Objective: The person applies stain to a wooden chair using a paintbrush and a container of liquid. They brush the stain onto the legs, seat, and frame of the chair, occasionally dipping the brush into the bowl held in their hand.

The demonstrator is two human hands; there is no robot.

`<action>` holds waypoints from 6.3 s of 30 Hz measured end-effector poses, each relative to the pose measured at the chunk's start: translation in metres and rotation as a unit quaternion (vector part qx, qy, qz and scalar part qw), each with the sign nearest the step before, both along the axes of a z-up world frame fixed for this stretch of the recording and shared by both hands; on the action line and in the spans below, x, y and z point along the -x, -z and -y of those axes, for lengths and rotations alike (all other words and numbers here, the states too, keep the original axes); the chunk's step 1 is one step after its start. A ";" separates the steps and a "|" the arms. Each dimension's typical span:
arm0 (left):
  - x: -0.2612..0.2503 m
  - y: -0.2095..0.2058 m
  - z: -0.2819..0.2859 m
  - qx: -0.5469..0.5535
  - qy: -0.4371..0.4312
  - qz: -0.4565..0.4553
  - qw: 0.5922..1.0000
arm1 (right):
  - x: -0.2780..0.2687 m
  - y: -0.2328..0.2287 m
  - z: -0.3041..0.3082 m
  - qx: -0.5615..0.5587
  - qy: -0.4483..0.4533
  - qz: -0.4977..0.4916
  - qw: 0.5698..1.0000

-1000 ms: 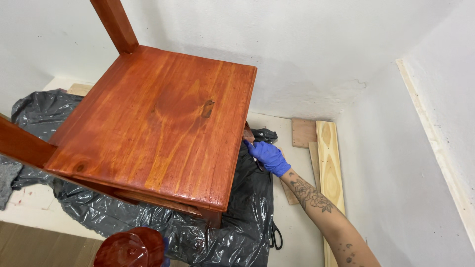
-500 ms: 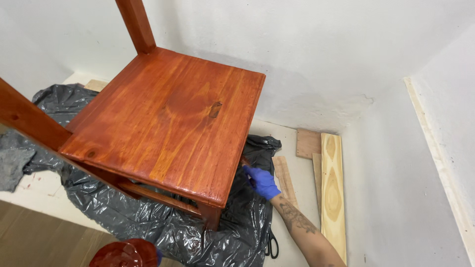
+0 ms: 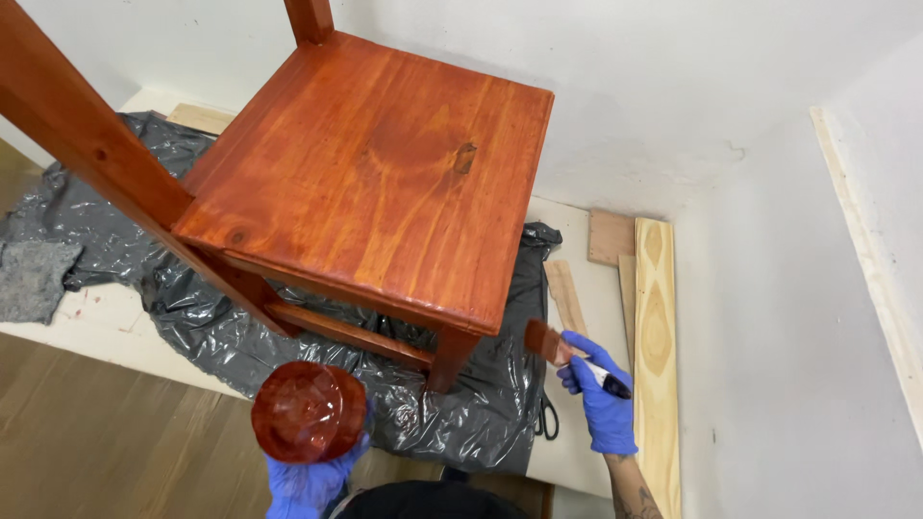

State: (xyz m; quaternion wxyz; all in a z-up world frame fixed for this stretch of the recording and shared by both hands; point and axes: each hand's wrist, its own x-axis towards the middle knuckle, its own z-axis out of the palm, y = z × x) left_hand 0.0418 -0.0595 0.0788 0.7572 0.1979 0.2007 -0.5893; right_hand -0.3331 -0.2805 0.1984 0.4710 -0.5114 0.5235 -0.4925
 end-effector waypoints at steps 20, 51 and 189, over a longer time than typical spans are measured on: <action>-0.143 -0.043 -0.086 -0.010 0.084 -0.026 0.996 | -0.119 -0.068 -0.133 0.066 0.195 0.265 0.942; -0.204 -0.033 -0.088 0.031 0.162 -0.035 0.986 | -0.215 -0.011 -0.179 0.012 0.317 0.449 0.835; -0.251 0.015 -0.142 -0.010 0.080 -0.159 0.984 | -0.394 0.114 -0.157 -0.202 -0.019 0.094 0.975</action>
